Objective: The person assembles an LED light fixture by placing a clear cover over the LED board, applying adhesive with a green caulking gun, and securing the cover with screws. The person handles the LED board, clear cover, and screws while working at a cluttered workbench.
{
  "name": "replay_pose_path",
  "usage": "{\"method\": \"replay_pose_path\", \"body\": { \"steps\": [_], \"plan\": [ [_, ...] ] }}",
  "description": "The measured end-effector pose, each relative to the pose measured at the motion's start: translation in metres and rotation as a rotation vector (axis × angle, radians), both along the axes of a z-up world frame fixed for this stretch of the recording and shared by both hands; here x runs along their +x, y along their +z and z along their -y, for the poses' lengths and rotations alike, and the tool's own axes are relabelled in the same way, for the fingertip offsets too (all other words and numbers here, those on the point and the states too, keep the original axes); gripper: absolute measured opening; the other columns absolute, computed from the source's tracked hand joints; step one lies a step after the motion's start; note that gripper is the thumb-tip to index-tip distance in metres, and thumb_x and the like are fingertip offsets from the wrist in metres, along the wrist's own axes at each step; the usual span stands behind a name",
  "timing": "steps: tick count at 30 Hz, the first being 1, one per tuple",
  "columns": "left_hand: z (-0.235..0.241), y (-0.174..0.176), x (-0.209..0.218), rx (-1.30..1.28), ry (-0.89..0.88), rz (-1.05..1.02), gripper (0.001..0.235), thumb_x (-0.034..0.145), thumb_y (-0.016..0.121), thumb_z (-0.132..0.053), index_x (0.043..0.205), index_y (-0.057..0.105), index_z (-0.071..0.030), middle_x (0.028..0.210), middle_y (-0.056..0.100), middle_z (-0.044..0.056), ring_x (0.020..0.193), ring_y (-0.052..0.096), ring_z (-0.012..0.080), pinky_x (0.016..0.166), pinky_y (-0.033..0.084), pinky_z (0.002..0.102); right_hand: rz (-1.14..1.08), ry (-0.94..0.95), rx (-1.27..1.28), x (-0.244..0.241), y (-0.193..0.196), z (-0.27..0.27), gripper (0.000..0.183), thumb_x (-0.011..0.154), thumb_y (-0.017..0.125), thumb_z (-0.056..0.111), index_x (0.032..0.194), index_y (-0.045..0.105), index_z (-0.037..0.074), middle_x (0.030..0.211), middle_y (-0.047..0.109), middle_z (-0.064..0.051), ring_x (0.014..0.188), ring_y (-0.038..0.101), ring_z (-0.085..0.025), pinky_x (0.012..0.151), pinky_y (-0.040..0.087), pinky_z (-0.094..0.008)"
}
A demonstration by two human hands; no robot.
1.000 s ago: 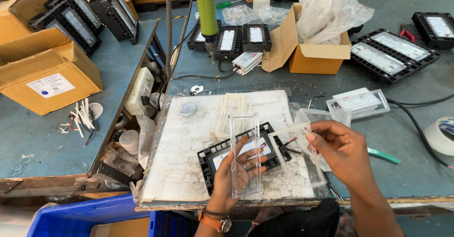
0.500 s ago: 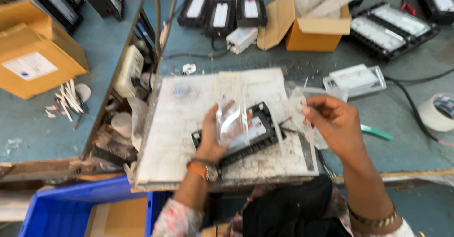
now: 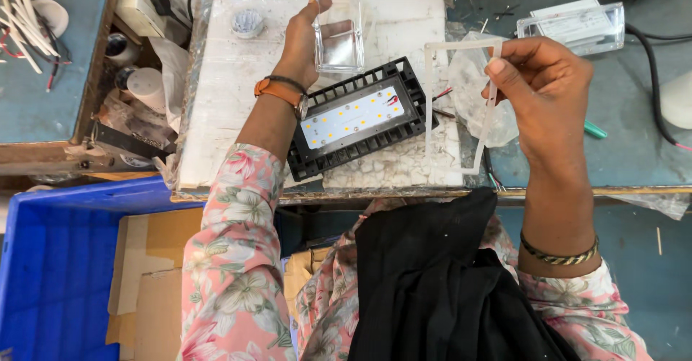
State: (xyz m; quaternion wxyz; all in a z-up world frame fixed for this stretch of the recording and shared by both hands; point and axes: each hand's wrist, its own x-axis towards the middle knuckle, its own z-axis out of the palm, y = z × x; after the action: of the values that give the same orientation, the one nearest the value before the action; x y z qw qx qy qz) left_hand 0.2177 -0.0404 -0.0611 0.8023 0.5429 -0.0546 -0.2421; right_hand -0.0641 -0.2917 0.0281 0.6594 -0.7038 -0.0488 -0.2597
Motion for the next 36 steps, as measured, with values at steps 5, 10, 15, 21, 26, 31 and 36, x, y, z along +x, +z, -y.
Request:
{"method": "replay_pose_path", "body": {
  "steps": [5,10,15,21,26,31,36],
  "plan": [
    [0.0,-0.01,0.004,0.185,0.1,0.221,0.052,0.101,0.034,-0.042,0.145,0.047,-0.017,0.124,0.078,0.012,0.105,0.065,0.0221,0.085,0.05,0.038,0.001,0.023,-0.009,0.0,0.003,-0.002,0.013,0.106,0.075,0.001,0.114,0.069,-0.007,0.091,0.07,-0.009,0.075,0.068,-0.012,0.068,0.056,-0.023],
    [-0.006,-0.014,0.001,0.149,0.26,0.45,0.047,0.111,0.037,-0.04,0.147,0.051,-0.014,0.125,0.081,0.015,0.103,0.072,0.0184,0.087,0.053,0.036,0.026,0.056,-0.035,0.005,0.006,-0.012,0.014,0.106,0.076,0.002,0.116,0.069,-0.006,0.092,0.071,-0.01,0.077,0.069,-0.013,0.07,0.056,-0.023],
    [-0.003,0.003,-0.02,0.052,0.232,0.159,0.05,0.104,0.032,-0.041,0.147,0.039,-0.016,0.12,0.071,0.014,0.091,0.077,0.0246,0.073,0.062,0.042,0.023,0.049,-0.012,0.01,0.004,-0.012,0.015,0.106,0.077,0.002,0.114,0.069,-0.007,0.091,0.07,-0.01,0.075,0.068,-0.013,0.069,0.055,-0.023],
    [-0.004,0.016,-0.044,-0.067,0.157,0.055,0.05,0.104,0.026,-0.038,0.148,0.035,-0.015,0.113,0.07,0.022,0.093,0.076,0.03,0.071,0.066,0.042,0.032,0.039,-0.008,0.008,0.002,-0.009,0.014,0.107,0.076,0.001,0.116,0.069,-0.007,0.093,0.071,-0.011,0.075,0.068,-0.013,0.069,0.055,-0.023],
    [-0.01,0.022,-0.064,-0.134,0.132,0.051,0.052,0.106,0.028,-0.04,0.15,0.036,-0.014,0.117,0.07,0.024,0.099,0.076,0.0329,0.076,0.066,0.045,0.045,0.022,0.033,0.005,0.004,-0.008,0.014,0.107,0.075,0.001,0.118,0.068,-0.006,0.096,0.072,-0.012,0.074,0.068,-0.013,0.069,0.056,-0.025],
    [-0.016,0.026,-0.121,-0.28,0.063,0.037,0.058,0.103,0.041,-0.05,0.151,0.035,-0.018,0.128,0.062,0.025,0.108,0.07,0.04,0.086,0.064,0.053,-0.032,0.191,0.225,-0.016,0.004,0.001,0.011,0.103,0.073,0.001,0.111,0.068,-0.006,0.096,0.071,-0.013,0.075,0.067,-0.016,0.072,0.055,-0.029],
    [0.005,0.04,-0.204,-0.418,-0.039,-0.033,0.059,0.103,0.043,-0.047,0.149,0.033,-0.012,0.139,0.061,0.021,0.116,0.067,0.0395,0.084,0.062,0.053,-0.097,0.448,0.591,-0.014,-0.004,-0.016,0.019,0.093,0.072,-0.001,0.111,0.068,-0.003,0.092,0.074,-0.016,0.077,0.07,-0.021,0.066,0.058,-0.033]
  ]
}}
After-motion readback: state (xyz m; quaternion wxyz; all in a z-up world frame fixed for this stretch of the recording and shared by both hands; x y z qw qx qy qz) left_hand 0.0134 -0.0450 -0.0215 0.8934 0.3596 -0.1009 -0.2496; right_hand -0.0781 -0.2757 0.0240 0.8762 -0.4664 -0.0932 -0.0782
